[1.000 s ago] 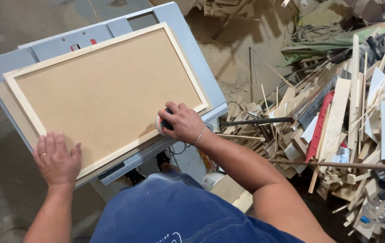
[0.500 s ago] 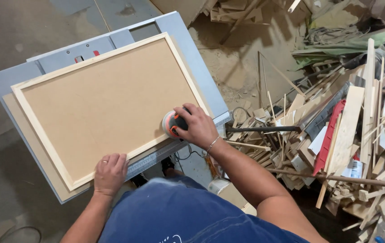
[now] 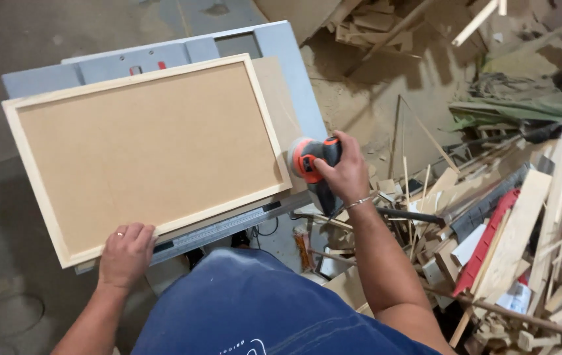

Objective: Using an electric orbital sander to smooth the edges and surface of a rectangular wooden frame on a workbench.

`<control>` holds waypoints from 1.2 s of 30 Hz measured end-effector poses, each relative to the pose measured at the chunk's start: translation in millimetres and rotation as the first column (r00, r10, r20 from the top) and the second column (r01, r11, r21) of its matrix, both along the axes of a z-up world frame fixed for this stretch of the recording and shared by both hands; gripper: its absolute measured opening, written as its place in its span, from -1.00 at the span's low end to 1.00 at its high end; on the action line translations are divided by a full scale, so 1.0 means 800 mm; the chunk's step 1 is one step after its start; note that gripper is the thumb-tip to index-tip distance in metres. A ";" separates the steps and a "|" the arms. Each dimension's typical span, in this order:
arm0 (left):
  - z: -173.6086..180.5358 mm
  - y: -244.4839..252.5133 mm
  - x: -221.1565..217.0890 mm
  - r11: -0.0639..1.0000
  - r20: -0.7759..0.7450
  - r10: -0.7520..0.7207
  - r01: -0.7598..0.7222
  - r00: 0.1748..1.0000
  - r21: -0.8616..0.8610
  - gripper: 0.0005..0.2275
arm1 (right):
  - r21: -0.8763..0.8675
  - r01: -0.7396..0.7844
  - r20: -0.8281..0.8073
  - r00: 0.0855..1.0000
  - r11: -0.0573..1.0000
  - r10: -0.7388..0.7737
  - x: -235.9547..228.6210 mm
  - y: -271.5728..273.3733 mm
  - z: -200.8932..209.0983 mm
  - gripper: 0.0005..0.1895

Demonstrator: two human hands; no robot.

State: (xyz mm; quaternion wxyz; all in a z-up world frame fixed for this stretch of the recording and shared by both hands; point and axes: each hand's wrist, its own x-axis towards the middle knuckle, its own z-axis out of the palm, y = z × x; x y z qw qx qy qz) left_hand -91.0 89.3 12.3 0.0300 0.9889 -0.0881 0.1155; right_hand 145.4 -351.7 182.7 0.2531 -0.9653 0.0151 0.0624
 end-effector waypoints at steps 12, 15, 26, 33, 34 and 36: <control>-0.078 0.164 -0.066 0.032 -0.680 0.663 -0.919 0.314 -0.393 -0.51 | 0.013 0.056 -0.041 0.998 0.998 -0.055 0.000 0.002 -0.015 -0.24; -0.059 0.172 -0.064 0.163 -0.688 0.638 -0.934 0.346 -0.319 -0.53 | 0.033 0.051 -0.034 0.998 0.998 -0.050 0.001 -0.001 -0.011 -0.31; 0.143 0.159 -0.038 -0.378 -0.572 0.479 -0.431 0.666 -0.819 -0.79 | 0.020 0.122 0.005 0.992 0.992 -0.122 0.001 -0.015 0.009 -0.24; 0.277 0.158 0.010 -0.346 -0.387 0.530 -0.224 0.754 -0.911 -0.60 | 0.017 0.091 0.023 0.996 0.996 -0.091 -0.005 -0.018 0.007 -0.26; 0.307 0.153 0.025 -0.281 -0.295 0.444 -0.181 0.846 -0.943 -0.45 | 0.005 0.084 0.044 0.995 0.996 -0.084 -0.007 -0.019 0.005 -0.27; 0.362 0.142 0.046 -0.205 -0.182 0.369 -0.112 0.911 -0.972 -0.29 | 0.011 0.053 0.076 0.996 0.999 -0.054 -0.008 -0.013 0.006 -0.28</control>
